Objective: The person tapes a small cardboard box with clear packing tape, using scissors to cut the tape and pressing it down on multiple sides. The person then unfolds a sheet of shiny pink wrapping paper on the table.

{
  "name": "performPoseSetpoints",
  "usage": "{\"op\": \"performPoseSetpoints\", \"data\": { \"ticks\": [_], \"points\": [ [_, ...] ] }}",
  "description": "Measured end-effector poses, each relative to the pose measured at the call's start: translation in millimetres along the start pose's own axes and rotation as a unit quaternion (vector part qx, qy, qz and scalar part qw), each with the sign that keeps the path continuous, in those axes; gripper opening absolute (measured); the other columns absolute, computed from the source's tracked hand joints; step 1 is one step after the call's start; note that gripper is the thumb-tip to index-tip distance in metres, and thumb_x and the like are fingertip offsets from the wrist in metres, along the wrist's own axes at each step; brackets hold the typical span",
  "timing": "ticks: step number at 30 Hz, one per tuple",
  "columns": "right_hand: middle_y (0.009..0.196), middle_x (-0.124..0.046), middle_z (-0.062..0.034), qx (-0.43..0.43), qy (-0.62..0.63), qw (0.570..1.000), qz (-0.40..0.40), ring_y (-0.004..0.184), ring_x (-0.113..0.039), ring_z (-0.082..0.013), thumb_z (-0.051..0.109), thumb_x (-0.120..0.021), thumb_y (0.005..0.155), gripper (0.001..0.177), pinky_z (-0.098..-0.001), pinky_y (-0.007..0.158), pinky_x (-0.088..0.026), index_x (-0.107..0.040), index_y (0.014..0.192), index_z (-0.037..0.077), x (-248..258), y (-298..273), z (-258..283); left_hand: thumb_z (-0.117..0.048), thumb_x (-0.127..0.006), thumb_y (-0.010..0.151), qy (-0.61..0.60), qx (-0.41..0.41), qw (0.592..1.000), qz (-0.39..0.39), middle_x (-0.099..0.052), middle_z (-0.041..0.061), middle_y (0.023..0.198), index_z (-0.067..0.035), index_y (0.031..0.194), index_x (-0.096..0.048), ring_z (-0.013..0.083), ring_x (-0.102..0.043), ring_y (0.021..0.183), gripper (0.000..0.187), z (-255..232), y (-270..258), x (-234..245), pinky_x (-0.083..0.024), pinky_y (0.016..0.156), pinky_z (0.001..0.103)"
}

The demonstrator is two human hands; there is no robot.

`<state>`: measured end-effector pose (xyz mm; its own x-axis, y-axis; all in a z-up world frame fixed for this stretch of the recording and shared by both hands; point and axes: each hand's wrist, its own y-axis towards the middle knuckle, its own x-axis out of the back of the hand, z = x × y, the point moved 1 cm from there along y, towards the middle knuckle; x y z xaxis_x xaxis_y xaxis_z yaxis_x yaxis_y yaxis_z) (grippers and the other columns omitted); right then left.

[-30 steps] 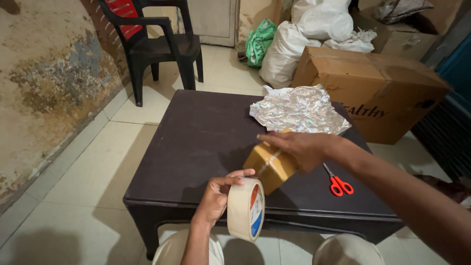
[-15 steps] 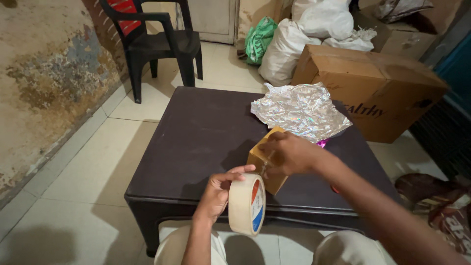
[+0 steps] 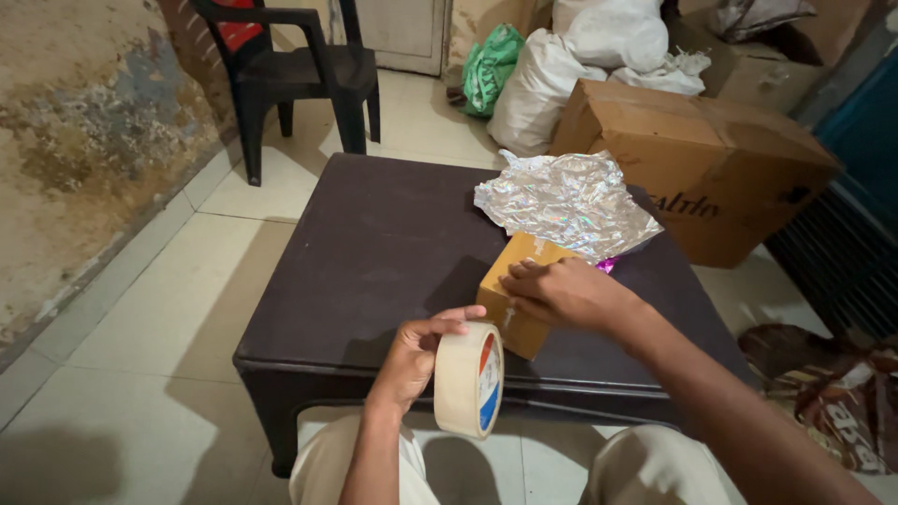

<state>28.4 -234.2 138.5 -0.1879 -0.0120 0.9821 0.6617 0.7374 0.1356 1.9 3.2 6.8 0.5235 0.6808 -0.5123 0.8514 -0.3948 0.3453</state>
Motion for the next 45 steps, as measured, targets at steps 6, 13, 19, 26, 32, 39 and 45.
{"op": "performPoseSetpoints", "data": {
  "ticks": [6, 13, 19, 26, 32, 39, 45],
  "points": [
    [0.133, -0.062, -0.0191, 0.102, -0.046, 0.994, 0.001, 0.123, -0.061, -0.0364, 0.019, -0.062, 0.085, 0.052, -0.044, 0.083, -0.057, -0.057, 0.133, 0.001, -7, -13, -16, 0.019, -0.065, 0.076, 0.022, 0.015, 1.0, -0.008, -0.068, 0.015, 0.138, -0.008, 0.1, -0.08, 0.0237, -0.069, 0.117, 0.039, 0, -1, -5, -0.058, 0.098, 0.037],
    [0.135, -0.062, -0.0242, 0.103, -0.083, 0.991, -0.015, 0.107, -0.07, -0.0352, 0.01, -0.058, 0.089, 0.05, -0.0432, 0.083, -0.059, -0.053, 0.137, -0.002, -7, -12, -34, 0.02, -0.062, 0.075, 0.026, 0.016, 0.999, 0.016, -0.065, 0.016, 0.144, -0.008, 0.102, -0.08, 0.0222, -0.069, 0.12, 0.043, 3, -2, -7, -0.057, 0.1, 0.036],
    [0.093, -0.077, -0.0181, -0.059, 0.09, 0.992, -0.062, 0.079, -0.075, -0.0377, 0.016, -0.06, 0.097, 0.028, -0.0463, 0.072, -0.059, -0.061, 0.125, 0.014, 18, -4, -41, 0.02, -0.065, 0.076, 0.055, 0.018, 0.998, 0.033, -0.053, 0.015, 0.158, -0.009, 0.102, -0.081, 0.0195, -0.07, 0.115, 0.042, 15, 5, -5, -0.057, 0.095, 0.033],
    [0.086, -0.079, -0.0158, -0.159, 0.245, 0.956, -0.04, 0.077, -0.075, -0.0337, 0.018, -0.06, 0.098, 0.015, -0.0422, 0.066, -0.053, -0.051, 0.108, 0.011, 41, -4, -31, 0.02, -0.065, 0.077, 0.043, 0.018, 0.998, 0.048, -0.047, 0.014, 0.163, -0.009, 0.102, -0.081, 0.0181, -0.069, 0.116, 0.042, 25, 9, -2, -0.057, 0.092, 0.032],
    [0.084, -0.079, -0.0129, -0.161, 0.273, 0.948, -0.022, 0.072, -0.074, -0.0238, 0.022, -0.061, 0.099, 0.015, -0.0375, 0.064, -0.053, -0.055, 0.105, 0.01, 36, -3, -46, 0.022, -0.063, 0.076, 0.037, 0.018, 0.998, 0.042, -0.046, 0.011, 0.162, -0.01, 0.103, -0.081, 0.0148, -0.07, 0.113, 0.045, 22, 7, -5, -0.057, 0.091, 0.03],
    [0.088, -0.073, -0.0053, -0.135, 0.43, 0.891, -0.046, 0.081, -0.066, -0.0079, 0.015, -0.063, 0.1, 0.012, -0.0281, 0.063, -0.051, -0.056, 0.106, 0.007, 10, -4, -68, 0.023, -0.062, 0.072, 0.053, 0.041, 0.997, 0.036, -0.043, 0.007, 0.165, -0.011, 0.101, -0.082, 0.0111, -0.069, 0.107, 0.05, 20, 4, -7, -0.054, 0.091, 0.027],
    [0.105, -0.076, -0.0065, -0.151, 0.414, 0.895, -0.077, 0.095, -0.071, -0.0102, 0.019, -0.06, 0.101, 0.015, -0.0291, 0.072, -0.055, -0.054, 0.11, 0.008, 0, -9, -74, 0.024, -0.062, 0.07, 0.051, 0.045, 0.997, 0.035, -0.044, 0.007, 0.164, -0.013, 0.1, -0.082, 0.0109, -0.068, 0.119, 0.051, 21, 5, -9, -0.052, 0.098, 0.027]
  ]
}}
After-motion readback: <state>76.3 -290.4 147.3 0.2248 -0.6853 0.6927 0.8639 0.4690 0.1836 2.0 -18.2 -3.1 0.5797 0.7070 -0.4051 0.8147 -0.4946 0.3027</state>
